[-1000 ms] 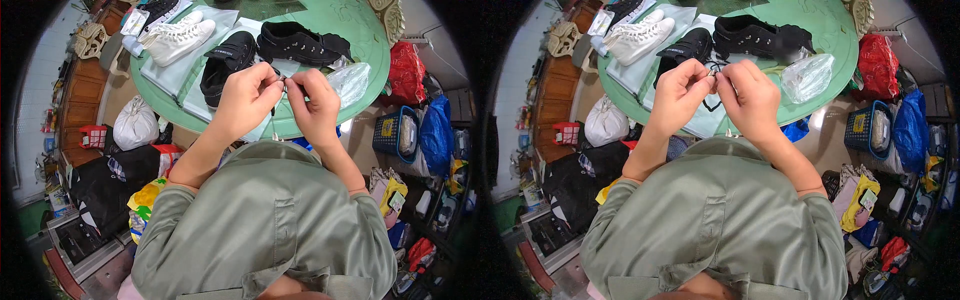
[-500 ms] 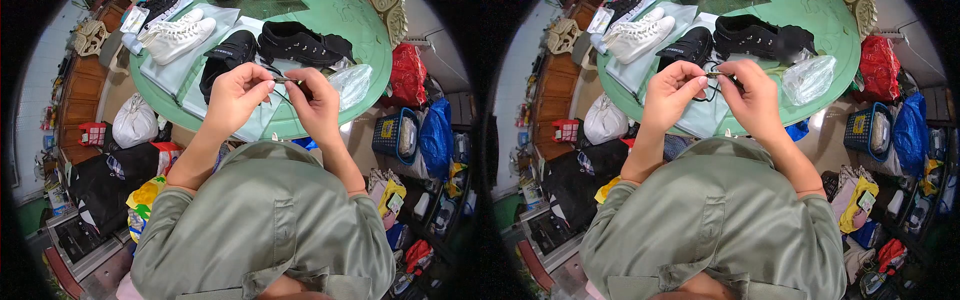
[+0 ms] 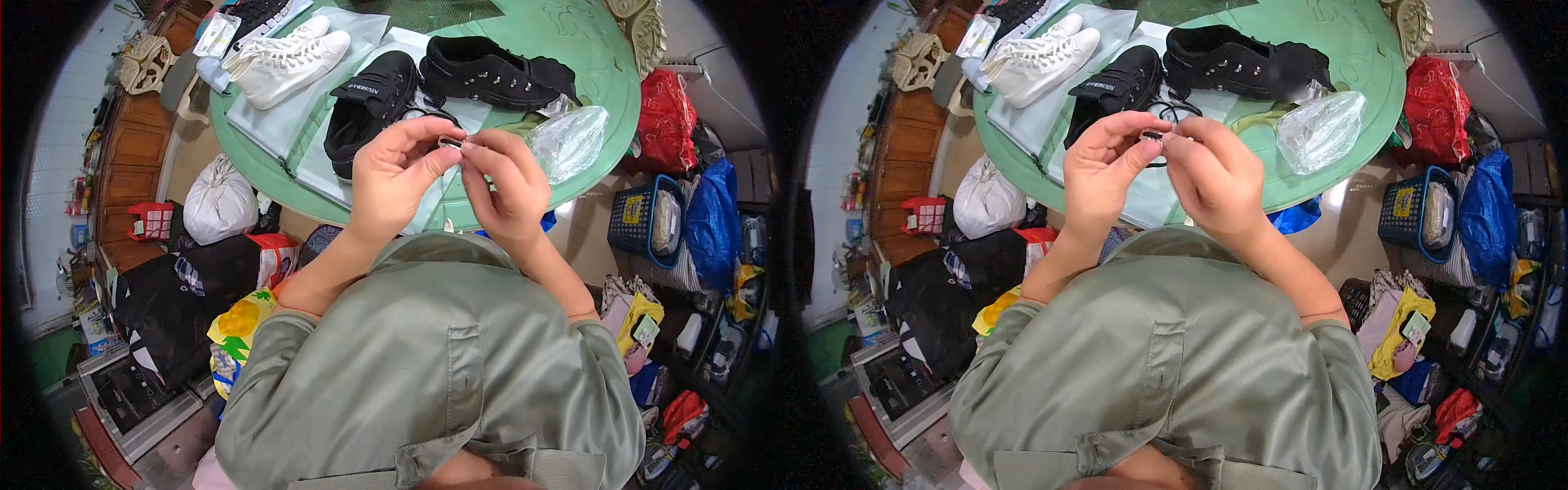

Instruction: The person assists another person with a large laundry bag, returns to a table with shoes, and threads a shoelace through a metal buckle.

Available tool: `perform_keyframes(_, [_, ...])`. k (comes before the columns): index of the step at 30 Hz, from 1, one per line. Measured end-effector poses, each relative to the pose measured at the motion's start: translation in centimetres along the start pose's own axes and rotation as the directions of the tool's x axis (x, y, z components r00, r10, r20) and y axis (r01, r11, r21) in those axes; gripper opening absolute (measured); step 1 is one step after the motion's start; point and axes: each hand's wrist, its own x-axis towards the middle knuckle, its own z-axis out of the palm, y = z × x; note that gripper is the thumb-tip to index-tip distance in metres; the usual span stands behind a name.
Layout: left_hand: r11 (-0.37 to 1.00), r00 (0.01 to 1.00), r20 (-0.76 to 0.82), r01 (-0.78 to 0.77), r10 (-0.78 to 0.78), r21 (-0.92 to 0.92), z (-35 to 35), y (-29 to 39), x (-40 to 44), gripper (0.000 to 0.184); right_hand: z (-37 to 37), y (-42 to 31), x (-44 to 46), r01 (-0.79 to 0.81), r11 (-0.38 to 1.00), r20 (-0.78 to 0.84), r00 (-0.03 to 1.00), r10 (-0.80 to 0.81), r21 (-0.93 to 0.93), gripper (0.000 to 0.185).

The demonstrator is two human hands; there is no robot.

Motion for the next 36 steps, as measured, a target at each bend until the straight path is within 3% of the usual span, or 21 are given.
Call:
perform_keyframes(1, [0.995,0.995,-0.018,-0.097,0.097,-0.016,0.1,-0.1,0.0,0.032,-0.2,-0.5,0.5,-0.126,0.988,0.022,0.992,0.125,0.093,0.015])
perform_keyframes(4, [0.981,0.990,0.033,-0.137,0.134,0.138,-0.5,0.6,0.0,0.042,-1.0,-0.2,1.0,-0.258,0.951,0.135,0.962,0.237,0.168,0.013])
perform_keyframes(5, [0.981,0.991,0.030,-0.134,0.131,0.138,-0.6,0.6,0.0,0.042,-0.9,0.1,0.8,-0.271,0.956,0.140,0.957,0.254,0.117,0.014])
perform_keyframes(9, [0.967,0.997,0.057,-0.060,0.047,0.246,-0.6,1.3,0.1,0.048,-1.5,0.5,1.5,-0.121,0.993,0.241,0.963,0.121,-0.016,0.015])
perform_keyframes(11, [0.950,0.998,0.063,-0.031,0.012,0.310,-0.7,1.5,0.1,0.048,-1.5,0.7,1.7,0.037,0.997,0.254,0.967,-0.019,-0.067,0.016])
perform_keyframes(15, [0.928,0.988,0.148,-0.009,-0.050,0.373,-1.1,1.7,0.2,0.048,-1.5,0.8,1.5,0.034,0.998,0.319,0.948,-0.015,-0.057,0.017])
perform_keyframes(20, [0.938,0.985,0.149,0.031,-0.088,0.345,-0.9,2.2,0.2,0.049,-1.3,0.8,1.1,-0.173,0.982,0.311,0.940,0.141,0.077,0.016])
perform_keyframes(36, [0.940,0.995,0.095,-0.010,-0.024,0.341,-0.8,1.5,0.1,0.039,-0.9,0.6,0.6,-0.216,0.971,0.241,0.953,0.186,0.104,0.013])
